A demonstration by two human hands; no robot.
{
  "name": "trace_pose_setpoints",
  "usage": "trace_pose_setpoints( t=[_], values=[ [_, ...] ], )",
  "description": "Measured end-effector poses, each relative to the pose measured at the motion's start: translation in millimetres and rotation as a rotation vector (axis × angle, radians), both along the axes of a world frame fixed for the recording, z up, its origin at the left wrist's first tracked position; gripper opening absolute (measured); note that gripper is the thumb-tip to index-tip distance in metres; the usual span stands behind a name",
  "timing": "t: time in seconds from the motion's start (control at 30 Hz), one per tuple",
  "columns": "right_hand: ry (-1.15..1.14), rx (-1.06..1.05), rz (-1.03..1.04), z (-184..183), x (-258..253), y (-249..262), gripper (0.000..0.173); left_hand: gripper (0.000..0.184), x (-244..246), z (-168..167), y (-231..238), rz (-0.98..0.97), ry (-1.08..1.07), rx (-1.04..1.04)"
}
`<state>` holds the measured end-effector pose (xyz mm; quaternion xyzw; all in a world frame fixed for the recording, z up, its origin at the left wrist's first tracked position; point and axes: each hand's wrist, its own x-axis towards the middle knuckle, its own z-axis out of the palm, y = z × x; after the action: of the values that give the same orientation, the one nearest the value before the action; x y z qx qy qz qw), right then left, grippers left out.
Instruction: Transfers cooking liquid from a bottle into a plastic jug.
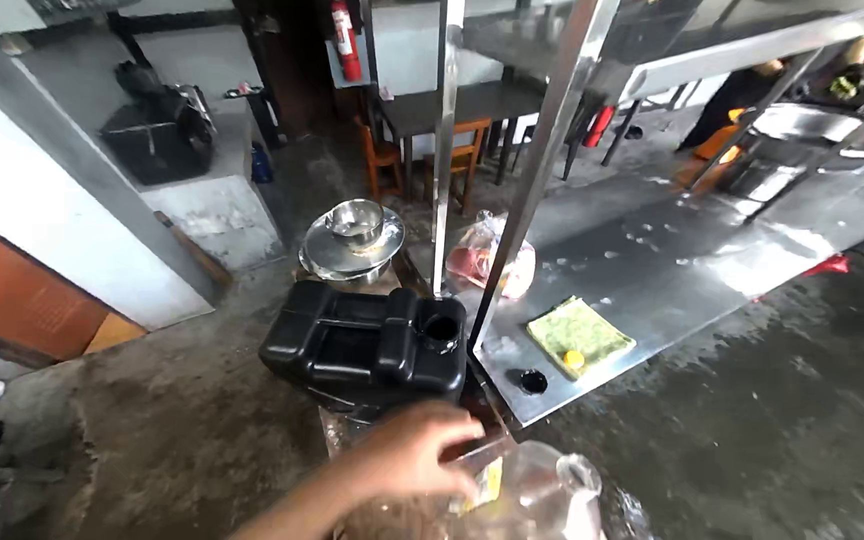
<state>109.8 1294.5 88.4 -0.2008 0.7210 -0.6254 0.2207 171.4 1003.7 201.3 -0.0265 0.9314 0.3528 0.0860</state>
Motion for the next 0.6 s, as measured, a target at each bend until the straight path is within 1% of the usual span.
trace_pose_setpoints(
  t=[0.03, 0.07, 0.1, 0.13, 0.17, 0.2, 0.23, 0.3, 0.37, 0.47, 0.6],
  values=[
    [0.022, 0.059, -0.044, 1.4, 4.4, -2.1, 0.118, 0.059, -3.3, 16.3, -28.3, 0.080, 0.077, -0.111],
    [0.051, 0.100, -0.086, -7.2, 8.5, -2.6, 0.120, 0.058, -9.6, 28.4, -60.6, 0.157, 0.126, -0.227],
    [0.089, 0.150, -0.127, -14.4, 15.2, -4.6, 0.122, 0.065, -17.7, 34.3, -95.0, 0.201, 0.122, -0.335],
    [0.125, 0.212, -0.171, -18.8, 24.4, -9.2, 0.122, 0.073, -24.9, 32.6, -127.7, 0.214, 0.072, -0.415],
    [0.139, 0.282, -0.215, -20.3, 38.4, -15.7, 0.123, 0.078, -30.0, 25.3, -155.0, 0.186, -0.013, -0.451],
    [0.132, 0.326, -0.261, -20.3, 54.8, -24.4, 0.123, 0.080, -34.5, 17.2, -174.9, 0.121, -0.093, -0.453],
    [0.121, 0.339, -0.312, -21.0, 68.0, -35.2, 0.122, 0.077, -42.0, 13.2, -187.6, 0.047, -0.142, -0.463],
    [0.073, 0.342, -0.423, -27.9, 100.8, -56.7, 0.120, 0.064, -56.9, 6.3, -199.5, -0.084, -0.172, -0.504],
    [0.009, 0.346, -0.510, -32.7, 131.9, -78.3, 0.120, 0.056, -62.2, 1.2, -201.5, -0.138, -0.153, -0.521],
    [-0.074, 0.330, -0.592, -37.3, 166.1, -111.7, 0.120, 0.055, -61.0, 4.5, -197.9, -0.111, -0.146, -0.577],
    [-0.059, 0.391, -0.635, -39.8, 190.6, -131.5, 0.121, 0.053, -51.3, 3.0, -179.1, -0.012, -0.130, -0.663]
  ],
)
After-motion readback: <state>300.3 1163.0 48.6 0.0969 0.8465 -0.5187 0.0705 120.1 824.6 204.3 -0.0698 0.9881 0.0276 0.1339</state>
